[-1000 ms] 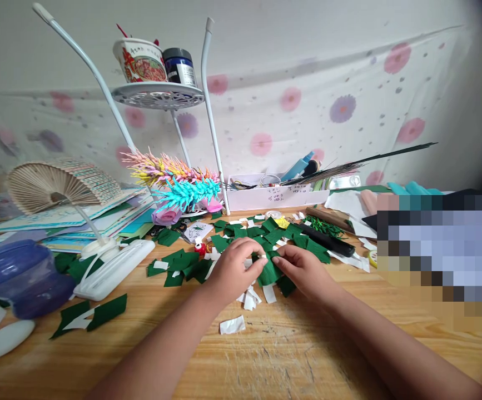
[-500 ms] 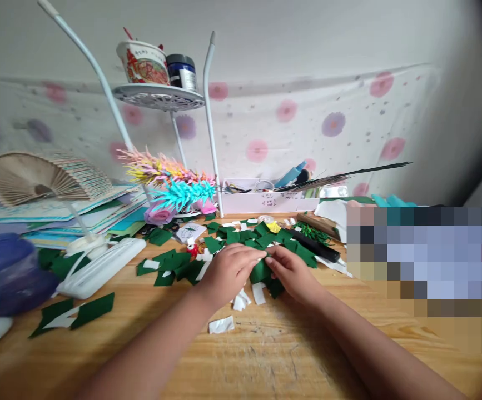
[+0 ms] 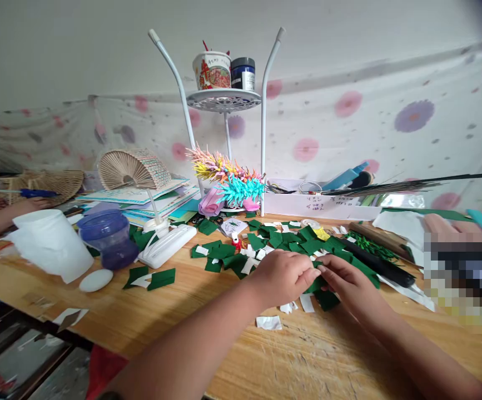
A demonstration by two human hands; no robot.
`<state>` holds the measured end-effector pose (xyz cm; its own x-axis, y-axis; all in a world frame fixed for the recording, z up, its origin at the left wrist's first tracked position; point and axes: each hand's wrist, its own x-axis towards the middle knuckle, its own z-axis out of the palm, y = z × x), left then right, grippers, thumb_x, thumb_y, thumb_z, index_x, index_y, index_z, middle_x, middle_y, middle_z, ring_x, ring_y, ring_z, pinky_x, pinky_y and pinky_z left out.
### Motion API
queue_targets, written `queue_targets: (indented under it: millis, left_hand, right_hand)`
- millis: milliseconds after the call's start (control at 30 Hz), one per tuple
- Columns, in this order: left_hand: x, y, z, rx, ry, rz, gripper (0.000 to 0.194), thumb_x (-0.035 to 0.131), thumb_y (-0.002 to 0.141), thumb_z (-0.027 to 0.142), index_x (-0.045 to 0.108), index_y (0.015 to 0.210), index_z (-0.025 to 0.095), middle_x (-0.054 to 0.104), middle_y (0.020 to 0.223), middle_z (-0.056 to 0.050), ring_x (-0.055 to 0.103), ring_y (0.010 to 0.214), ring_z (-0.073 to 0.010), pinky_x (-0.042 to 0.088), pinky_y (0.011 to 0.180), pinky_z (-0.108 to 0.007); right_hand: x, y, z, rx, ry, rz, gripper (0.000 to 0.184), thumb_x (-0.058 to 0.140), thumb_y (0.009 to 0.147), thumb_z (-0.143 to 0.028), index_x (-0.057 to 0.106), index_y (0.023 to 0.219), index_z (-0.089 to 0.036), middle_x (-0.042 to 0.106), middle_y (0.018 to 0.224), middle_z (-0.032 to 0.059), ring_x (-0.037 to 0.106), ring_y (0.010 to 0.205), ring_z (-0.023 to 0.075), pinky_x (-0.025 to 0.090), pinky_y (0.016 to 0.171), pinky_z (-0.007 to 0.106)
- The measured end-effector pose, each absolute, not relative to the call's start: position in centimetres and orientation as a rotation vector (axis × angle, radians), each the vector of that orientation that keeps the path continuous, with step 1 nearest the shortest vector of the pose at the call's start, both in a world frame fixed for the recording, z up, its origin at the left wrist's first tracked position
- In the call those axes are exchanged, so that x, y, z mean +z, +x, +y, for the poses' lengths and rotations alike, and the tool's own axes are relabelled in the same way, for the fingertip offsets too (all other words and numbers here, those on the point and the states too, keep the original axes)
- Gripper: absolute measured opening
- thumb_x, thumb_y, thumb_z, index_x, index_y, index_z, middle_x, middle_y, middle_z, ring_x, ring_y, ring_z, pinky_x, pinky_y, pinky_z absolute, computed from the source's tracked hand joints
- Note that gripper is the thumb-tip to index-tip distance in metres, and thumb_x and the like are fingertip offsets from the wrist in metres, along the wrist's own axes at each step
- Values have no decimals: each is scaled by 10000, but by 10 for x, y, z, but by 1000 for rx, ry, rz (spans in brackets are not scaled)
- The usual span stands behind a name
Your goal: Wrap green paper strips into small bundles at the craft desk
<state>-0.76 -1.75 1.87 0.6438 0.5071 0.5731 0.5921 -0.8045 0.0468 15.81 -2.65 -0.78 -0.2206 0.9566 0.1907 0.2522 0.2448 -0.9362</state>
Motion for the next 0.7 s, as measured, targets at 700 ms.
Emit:
queue_targets:
  millis: [700]
  left_hand:
    - [17, -4, -11, -1100, -2829, -866, 117, 540, 718, 262, 606, 769, 180, 529, 836, -33, 477, 803, -143, 389, 737, -281]
  right_hand:
    - [5, 157, -28, 1007, -1070, -1673, 109, 498, 715, -266, 522, 731, -161, 514, 676, -8, 467, 630, 113, 366, 594, 223]
